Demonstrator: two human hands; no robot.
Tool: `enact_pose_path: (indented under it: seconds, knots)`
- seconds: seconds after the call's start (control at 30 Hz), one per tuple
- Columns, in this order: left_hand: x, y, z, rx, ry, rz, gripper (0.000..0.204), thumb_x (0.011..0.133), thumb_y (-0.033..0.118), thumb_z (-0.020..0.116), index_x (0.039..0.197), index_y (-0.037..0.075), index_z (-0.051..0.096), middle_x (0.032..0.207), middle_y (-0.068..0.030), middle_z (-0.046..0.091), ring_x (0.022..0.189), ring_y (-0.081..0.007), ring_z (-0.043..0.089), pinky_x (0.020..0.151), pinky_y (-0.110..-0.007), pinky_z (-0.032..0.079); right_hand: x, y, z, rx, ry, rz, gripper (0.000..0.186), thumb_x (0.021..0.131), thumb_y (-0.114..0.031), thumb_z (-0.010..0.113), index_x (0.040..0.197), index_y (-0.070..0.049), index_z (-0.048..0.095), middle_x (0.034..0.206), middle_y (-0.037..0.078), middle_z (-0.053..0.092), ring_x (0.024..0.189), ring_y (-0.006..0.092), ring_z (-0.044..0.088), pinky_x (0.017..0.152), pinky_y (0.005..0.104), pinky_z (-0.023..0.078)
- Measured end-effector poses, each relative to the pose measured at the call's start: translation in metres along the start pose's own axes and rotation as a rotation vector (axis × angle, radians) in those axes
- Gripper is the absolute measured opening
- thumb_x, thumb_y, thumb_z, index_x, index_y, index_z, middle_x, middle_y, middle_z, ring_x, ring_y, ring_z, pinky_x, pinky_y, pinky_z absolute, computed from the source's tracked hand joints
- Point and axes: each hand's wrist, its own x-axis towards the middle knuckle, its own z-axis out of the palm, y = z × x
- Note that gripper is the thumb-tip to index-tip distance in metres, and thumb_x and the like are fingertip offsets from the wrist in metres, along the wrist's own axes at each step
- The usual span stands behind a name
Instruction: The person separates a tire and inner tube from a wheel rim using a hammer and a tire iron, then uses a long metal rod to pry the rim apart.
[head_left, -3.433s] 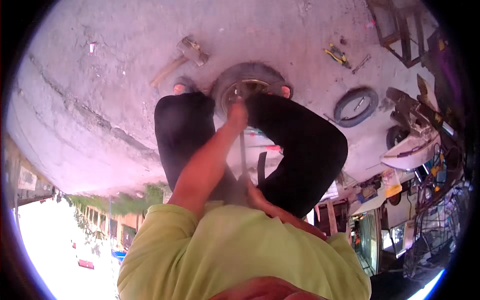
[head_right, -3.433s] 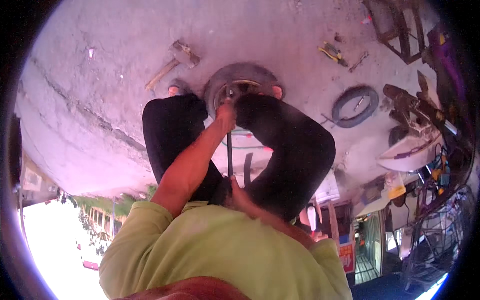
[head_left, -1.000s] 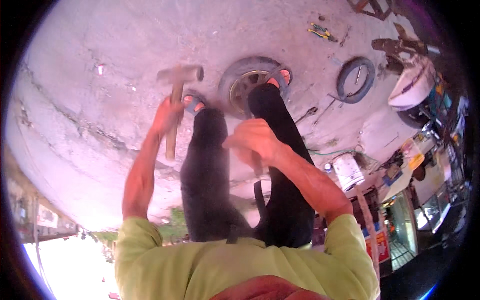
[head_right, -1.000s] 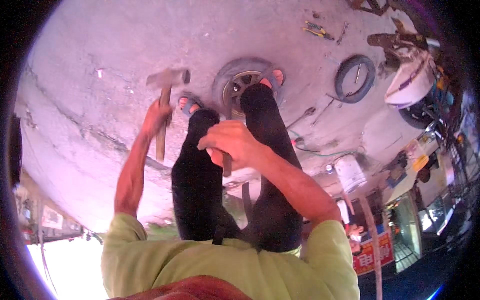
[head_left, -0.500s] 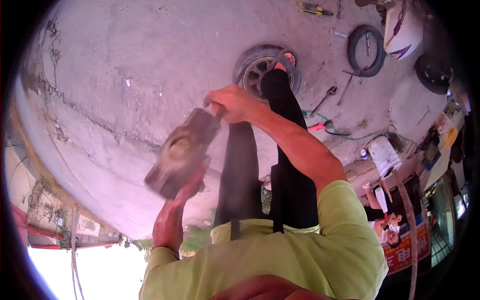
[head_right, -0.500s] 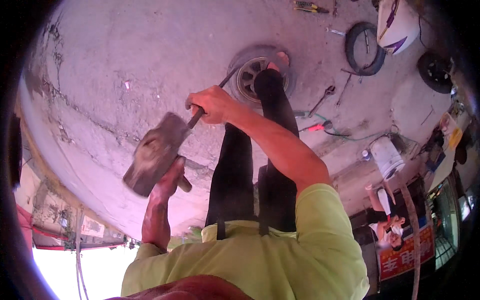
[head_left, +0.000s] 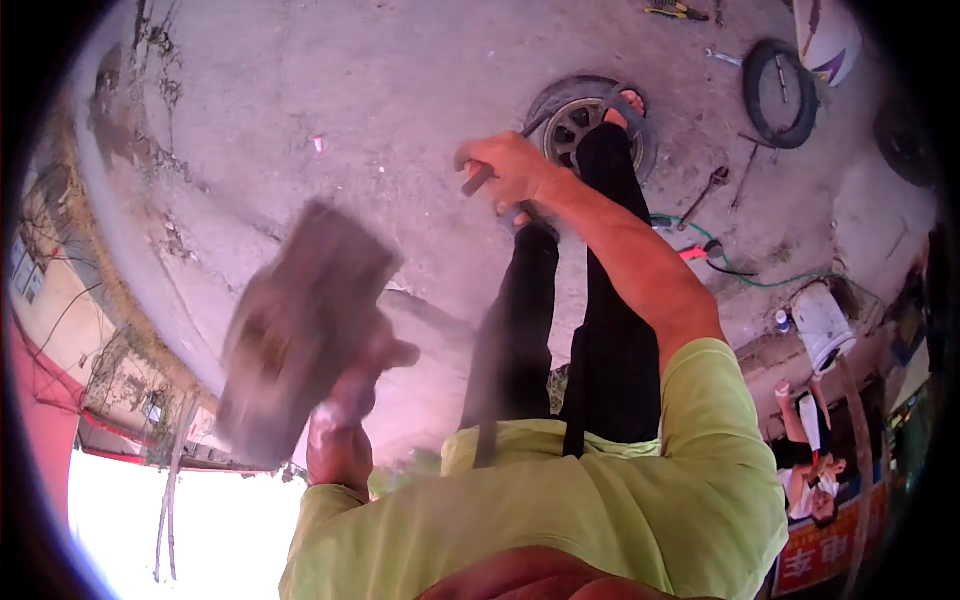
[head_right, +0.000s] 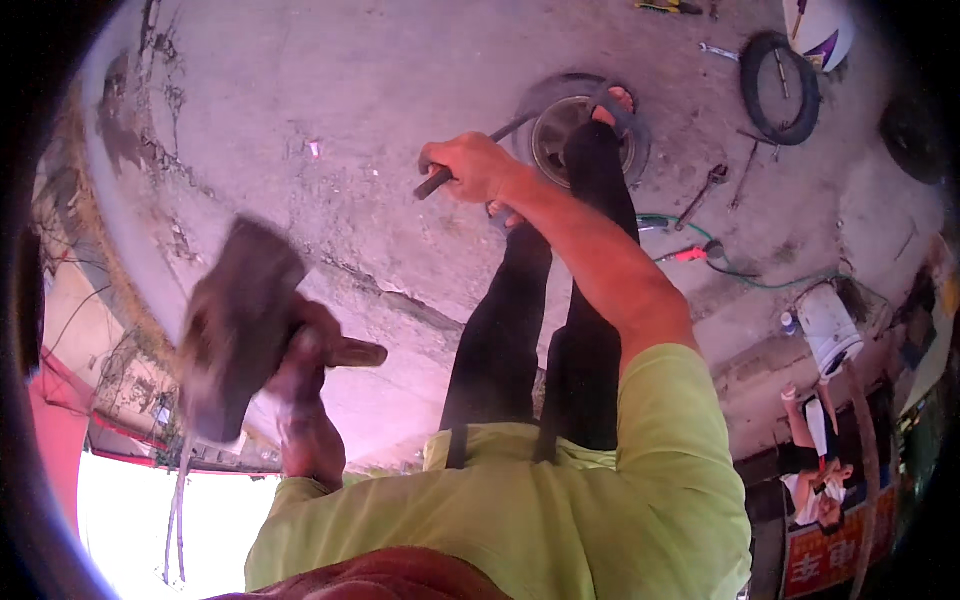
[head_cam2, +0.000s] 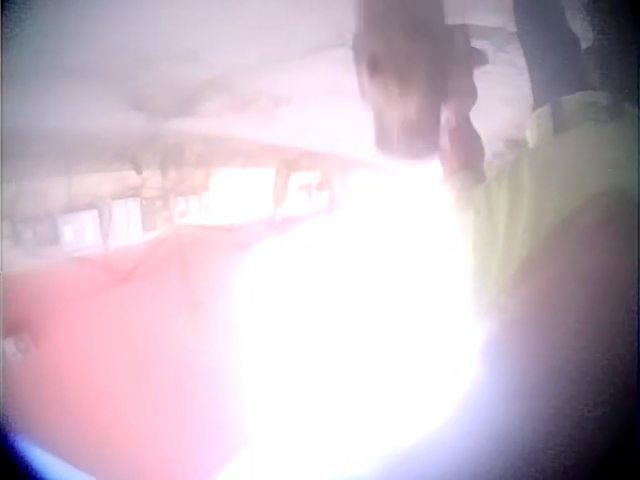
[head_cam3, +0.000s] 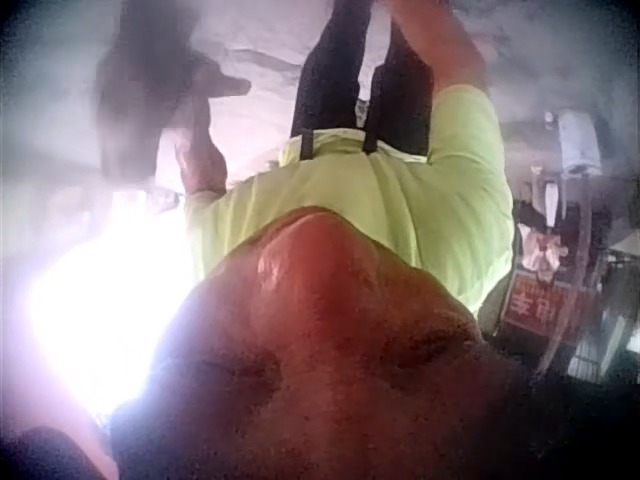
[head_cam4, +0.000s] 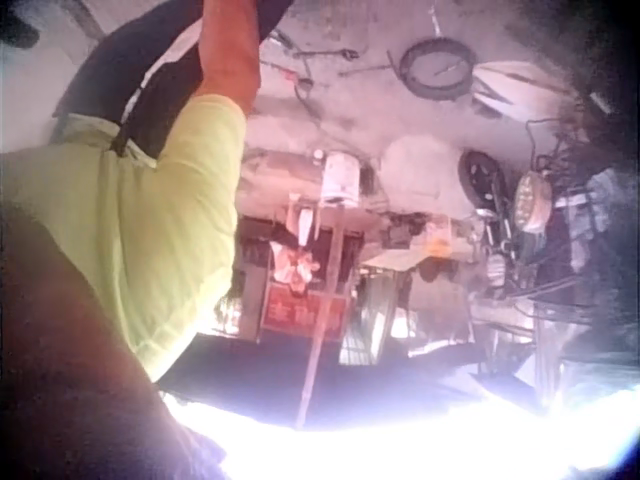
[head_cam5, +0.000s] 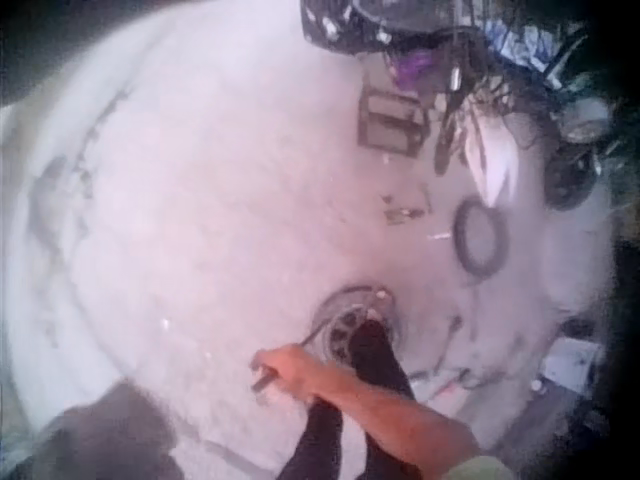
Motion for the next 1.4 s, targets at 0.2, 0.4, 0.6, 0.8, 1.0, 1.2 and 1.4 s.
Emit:
enact_pose_path:
  seconds: [0.2, 0.4, 0.6, 0.8, 1.0, 1.2, 1.4]
  knots:
    - [0.009, -0.034, -0.003, 0.150, -0.105, 0.207, 0.031, 0.088, 0.021, 0.074, 0.108, 0.001, 0.061, 0.082, -0.0043, 0.061, 0.066, -0.0127, 0.056, 0.058, -0.029, 0.046, 0.008, -0.003, 0.002, 0.006, -0.039, -0.002, 0.033, 0.070, 0.002, 0.058, 0.101, -0.007, 0.064, 0.077, 0.011, 0.067, 0.071, 0.0294, 0.070, 0.064, 0.0385, 0.054]
    - [0.021, -0.086, 0.010, 0.514, -0.059, -0.201, 0.040, 0.089, 0.023, 0.074, 0.120, 0.002, 0.061, 0.094, -0.0035, 0.064, 0.073, -0.0118, 0.059, 0.061, -0.029, 0.048, 0.014, -0.009, -0.020, -0.014, -0.018, 0.121, 0.033, 0.071, 0.003, 0.058, 0.102, -0.009, 0.064, 0.080, 0.013, 0.069, 0.075, 0.0262, 0.072, 0.066, 0.0390, 0.056]
    - [0.016, -0.038, -0.011, 0.271, -0.167, -0.435, 0.029, 0.086, 0.022, 0.072, 0.103, 0.001, 0.061, 0.083, -0.0053, 0.060, 0.068, -0.0144, 0.057, 0.059, -0.030, 0.047, 0.002, -0.003, -0.007, 0.034, -0.023, 0.036, 0.030, 0.072, 0.002, 0.060, 0.100, -0.007, 0.064, 0.075, 0.010, 0.068, 0.073, 0.0281, 0.070, 0.066, 0.0389, 0.054]
    - [0.000, 0.041, -0.023, -0.312, -0.267, 0.323, 0.019, 0.089, 0.020, 0.070, 0.097, 0.003, 0.065, 0.082, -0.0086, 0.062, 0.072, -0.0152, 0.060, 0.072, -0.028, 0.050, 0.008, 0.006, -0.020, 0.102, 0.039, 0.040, 0.020, 0.078, -0.007, 0.064, 0.098, -0.010, 0.063, 0.078, 0.014, 0.067, 0.077, 0.0371, 0.066, 0.066, 0.0456, 0.049]
    - [0.032, -0.053, -0.001, 0.358, -0.100, -0.094, 0.018, 0.088, 0.019, 0.070, 0.095, 0.003, 0.064, 0.078, -0.0077, 0.062, 0.070, -0.0164, 0.060, 0.069, -0.030, 0.051, 0.003, 0.022, -0.005, -0.045, 0.020, -0.059, 0.029, 0.073, 0.001, 0.060, 0.101, -0.005, 0.065, 0.074, 0.014, 0.066, 0.073, 0.0326, 0.067, 0.065, 0.0389, 0.052]
    - [0.028, -0.014, -0.011, 0.455, 0.034, -0.419, 0.018, 0.087, 0.018, 0.071, 0.094, 0.003, 0.064, 0.075, -0.0067, 0.061, 0.068, -0.0176, 0.060, 0.066, -0.032, 0.051, 0.003, 0.013, -0.008, 0.129, -0.006, 0.041, 0.033, 0.070, 0.000, 0.060, 0.101, -0.010, 0.064, 0.078, 0.012, 0.067, 0.075, 0.0343, 0.067, 0.068, 0.0424, 0.051]
    - [-0.004, 0.067, -0.026, -0.165, -0.327, 0.576, 0.029, 0.092, 0.016, 0.063, 0.118, 0.004, 0.056, 0.077, -0.0074, 0.055, 0.060, -0.0190, 0.054, 0.059, -0.035, 0.046, 0.000, 0.002, -0.022, 0.073, 0.024, 0.001, 0.023, 0.077, -0.003, 0.061, 0.099, -0.009, 0.063, 0.077, 0.012, 0.066, 0.074, 0.0342, 0.067, 0.066, 0.0417, 0.051]
